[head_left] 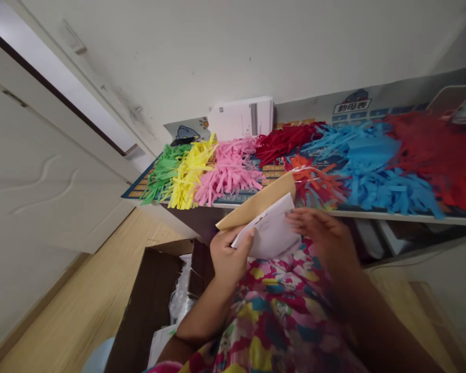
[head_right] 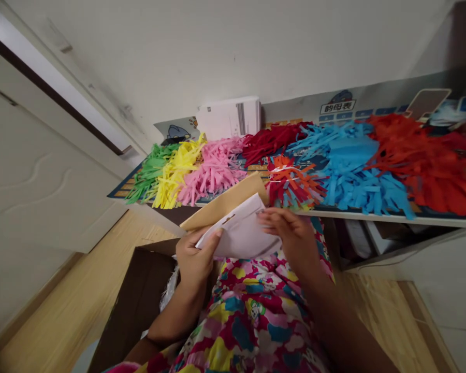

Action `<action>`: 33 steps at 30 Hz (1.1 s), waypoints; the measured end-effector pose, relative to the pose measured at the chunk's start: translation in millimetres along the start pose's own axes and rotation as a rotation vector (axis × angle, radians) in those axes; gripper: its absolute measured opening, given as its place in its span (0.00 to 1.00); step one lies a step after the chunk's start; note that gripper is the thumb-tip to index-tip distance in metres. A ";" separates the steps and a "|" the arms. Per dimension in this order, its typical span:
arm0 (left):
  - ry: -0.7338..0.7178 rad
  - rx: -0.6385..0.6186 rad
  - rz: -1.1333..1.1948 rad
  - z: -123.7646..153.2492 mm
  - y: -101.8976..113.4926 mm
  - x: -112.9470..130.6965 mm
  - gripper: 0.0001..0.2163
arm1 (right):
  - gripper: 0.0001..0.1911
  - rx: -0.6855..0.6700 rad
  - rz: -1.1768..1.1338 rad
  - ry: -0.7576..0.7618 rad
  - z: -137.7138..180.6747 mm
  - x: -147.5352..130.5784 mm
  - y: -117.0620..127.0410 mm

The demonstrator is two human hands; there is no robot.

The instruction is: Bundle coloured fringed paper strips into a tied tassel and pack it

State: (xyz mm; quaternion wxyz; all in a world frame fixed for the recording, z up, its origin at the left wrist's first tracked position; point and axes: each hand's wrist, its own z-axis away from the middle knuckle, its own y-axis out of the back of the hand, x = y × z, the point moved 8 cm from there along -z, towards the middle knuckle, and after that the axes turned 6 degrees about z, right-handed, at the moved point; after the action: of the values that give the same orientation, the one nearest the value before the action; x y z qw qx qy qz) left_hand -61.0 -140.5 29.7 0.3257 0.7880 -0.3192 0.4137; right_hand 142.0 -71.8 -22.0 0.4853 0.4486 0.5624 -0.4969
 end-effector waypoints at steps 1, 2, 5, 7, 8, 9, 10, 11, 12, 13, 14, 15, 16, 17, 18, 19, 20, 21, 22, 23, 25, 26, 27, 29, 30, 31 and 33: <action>0.014 -0.008 0.002 -1.3 -0.1 -0.3 0.07 | 0.16 0.074 0.005 0.005 1.1 -2.8 9.4; 0.023 -0.042 0.014 -2.1 -2.7 -0.2 0.07 | 0.16 0.071 0.041 0.023 3.7 -6.9 11.7; 0.035 -0.184 0.087 -1.6 -15.6 1.4 0.09 | 0.13 -0.147 0.202 0.127 12.3 -21.3 -2.0; 0.068 -0.216 0.128 -1.8 -18.6 -1.2 0.09 | 0.12 -0.009 0.265 0.218 7.2 -31.9 14.6; 0.093 -0.219 0.142 -2.6 -18.3 -4.0 0.09 | 0.13 0.148 0.264 0.249 2.3 -36.1 32.3; 0.116 -0.227 0.156 -3.6 -17.9 -6.9 0.09 | 0.16 0.288 0.234 0.262 -2.6 -37.7 50.1; 0.130 -0.247 0.173 -4.6 -18.1 -8.7 0.09 | 0.20 0.351 0.192 0.256 -8.8 -36.4 62.6; 0.131 -0.278 0.188 -5.6 -19.1 -9.1 0.09 | 0.24 0.330 0.150 0.239 -16.4 -33.6 68.5; 0.123 -0.310 0.201 -6.6 -20.3 -8.3 0.09 | 0.28 0.253 0.115 0.211 -23.5 -29.8 69.0; 0.108 -0.340 0.213 -7.5 -21.7 -6.5 0.09 | 0.30 0.150 0.097 0.177 -28.2 -25.7 65.6; 0.092 -0.373 0.225 -8.1 -23.7 -3.9 0.09 | 0.31 0.052 0.097 0.137 -29.8 -21.4 60.5; 0.080 -0.403 0.233 -8.4 -26.0 -1.4 0.09 | 0.30 -0.022 0.109 0.086 -29.0 -16.3 55.6; 0.071 -0.425 0.240 -8.6 -28.0 0.9 0.09 | 0.27 -0.071 0.117 0.027 -26.6 -11.0 51.3; 0.068 -0.446 0.252 -8.5 -29.8 2.9 0.09 | 0.24 -0.095 0.117 -0.032 -23.6 -6.2 47.9; 0.066 -0.465 0.268 -8.1 -31.3 4.5 0.08 | 0.22 -0.095 0.113 -0.081 -20.8 -3.1 45.9; 0.062 -0.481 0.289 -7.5 -32.0 6.0 0.08 | 0.20 -0.068 0.107 -0.114 -19.1 -2.1 45.8; 0.054 -0.498 0.314 -6.8 -32.0 7.4 0.07 | 0.20 -0.014 0.095 -0.123 -18.5 -3.9 48.0; 0.042 -0.523 0.344 -5.5 -31.7 8.8 0.07 | 0.19 0.054 0.078 -0.114 -19.0 -7.7 51.7; 0.031 -0.552 0.379 -3.9 -31.0 9.7 0.06 | 0.19 0.123 0.054 -0.097 -20.1 -12.4 56.1; 0.024 -0.578 0.414 -2.3 -29.5 9.7 0.06 | 0.18 0.184 0.025 -0.079 -21.8 -17.0 60.4; 0.025 -0.617 0.463 0.4 -25.6 6.5 0.08 | 0.18 0.234 -0.029 -0.054 -26.5 -24.1 64.4; 0.031 -0.629 0.467 1.5 -24.0 3.3 0.08 | 0.17 0.228 -0.044 -0.046 -29.1 -26.7 64.1; 0.035 -0.633 0.459 2.3 -22.9 -0.4 0.09 | 0.17 0.213 -0.051 -0.038 -31.4 -28.7 62.9; 0.040 -0.630 0.410 3.8 -24.0 -8.3 0.08 | 0.17 0.191 -0.047 -0.013 -34.2 -32.3 60.1; 0.048 -0.626 0.379 4.9 -26.9 -12.3 0.09 | 0.17 0.184 -0.046 -0.001 -34.6 -33.7 58.7; 0.063 -0.614 0.348 5.8 -30.7 -16.2 0.09 | 0.18 0.177 -0.051 0.005 -34.7 -34.7 57.1; 0.107 -0.575 0.298 7.7 -40.6 -22.5 0.11 | 0.19 0.173 -0.065 0.014 -33.9 -37.7 55.1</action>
State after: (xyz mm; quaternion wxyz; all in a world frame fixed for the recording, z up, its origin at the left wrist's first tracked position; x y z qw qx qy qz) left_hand -36.4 -117.5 -3.2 0.4870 0.5854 -0.5171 0.3907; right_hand 197.8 -33.3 9.8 0.4246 0.4737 0.5350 -0.5560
